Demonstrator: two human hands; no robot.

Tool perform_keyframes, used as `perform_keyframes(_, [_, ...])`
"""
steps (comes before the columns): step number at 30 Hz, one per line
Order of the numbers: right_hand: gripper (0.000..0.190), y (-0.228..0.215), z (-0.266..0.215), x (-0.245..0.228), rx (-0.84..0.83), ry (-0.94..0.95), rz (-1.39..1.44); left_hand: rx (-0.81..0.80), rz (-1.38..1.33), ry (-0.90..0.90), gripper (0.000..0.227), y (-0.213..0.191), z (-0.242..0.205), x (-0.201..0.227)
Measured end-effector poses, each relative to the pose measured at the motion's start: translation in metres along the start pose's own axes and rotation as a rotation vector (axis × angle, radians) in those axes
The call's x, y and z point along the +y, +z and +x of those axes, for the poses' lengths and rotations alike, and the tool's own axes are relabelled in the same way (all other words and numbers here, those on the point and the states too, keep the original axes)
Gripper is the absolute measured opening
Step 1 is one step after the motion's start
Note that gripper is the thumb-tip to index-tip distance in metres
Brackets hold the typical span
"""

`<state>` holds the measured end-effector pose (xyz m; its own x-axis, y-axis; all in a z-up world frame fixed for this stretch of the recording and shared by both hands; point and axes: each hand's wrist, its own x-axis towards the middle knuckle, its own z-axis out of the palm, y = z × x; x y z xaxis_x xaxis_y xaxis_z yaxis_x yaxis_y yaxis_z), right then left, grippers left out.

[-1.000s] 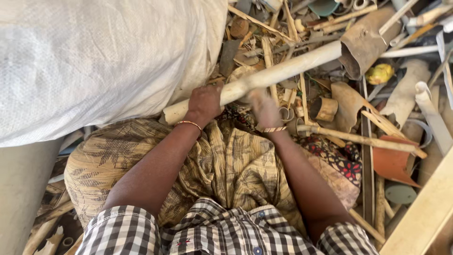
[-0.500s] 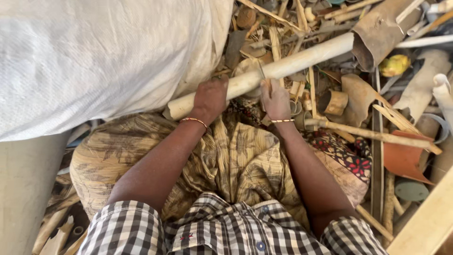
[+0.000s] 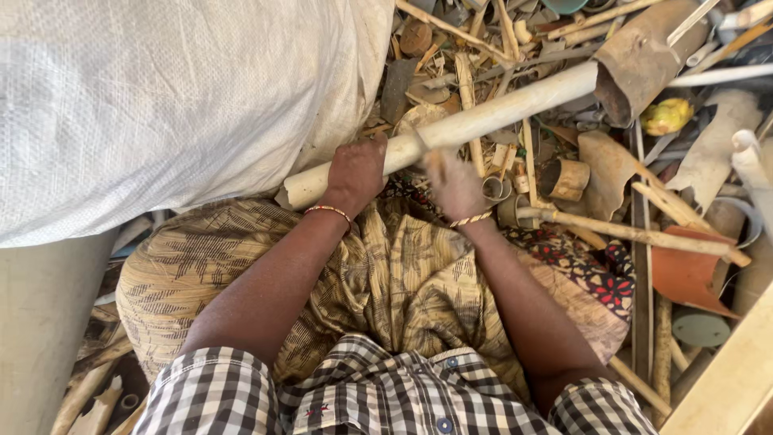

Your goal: The person sits on the floor and uses a curved blade to scrape and shape a white cylindrical pipe. They hold the pipe with one hand and repeatedly scrape its surface with the blade in the other hand, rotating the pipe to work on different sections.

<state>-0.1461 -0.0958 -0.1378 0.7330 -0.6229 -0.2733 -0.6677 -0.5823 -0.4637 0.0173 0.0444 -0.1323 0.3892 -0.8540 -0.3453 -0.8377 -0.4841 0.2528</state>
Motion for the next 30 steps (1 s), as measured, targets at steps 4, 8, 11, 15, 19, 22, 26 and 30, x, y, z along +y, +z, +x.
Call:
perform_keyframes(4, [0.034, -0.007, -0.007, 0.003, 0.112, 0.134, 0.001, 0.055, -0.010, 0.038, 0.050, -0.006, -0.003, 0.001])
perform_keyframes(8, [0.028, 0.003, -0.002, 0.012, 0.093, -0.153, 0.088, 0.180, -0.028, 0.100, 0.066, -0.014, -0.003, 0.001])
perform_keyframes(11, [0.030, 0.025, -0.001, 0.025, 0.159, -0.136, -0.084, 0.126, -0.072, 0.090, 0.064, -0.016, -0.004, -0.001])
perform_keyframes(15, [0.028, 0.025, 0.005, 0.036, 0.369, -0.163, -0.071, 0.050, -0.158, 0.066, 0.064, -0.022, -0.002, -0.001])
perform_keyframes(19, [0.029, 0.013, 0.010, 0.027, 0.106, -0.096, -0.043, -0.106, -0.171, -0.032, 0.068, -0.027, 0.001, -0.001])
perform_keyframes(22, [0.030, 0.016, 0.003, 0.015, 0.113, 0.020, -0.007, -0.083, -0.168, -0.030, 0.066, -0.022, -0.002, -0.003])
perform_keyframes(26, [0.031, 0.004, 0.002, 0.009, 0.080, -0.167, 0.066, -0.113, -0.144, -0.037, 0.067, -0.018, 0.004, 0.000])
perform_keyframes(30, [0.031, 0.007, 0.004, 0.002, 0.113, -0.025, -0.060, -0.069, -0.089, -0.017, 0.069, -0.011, 0.004, -0.003])
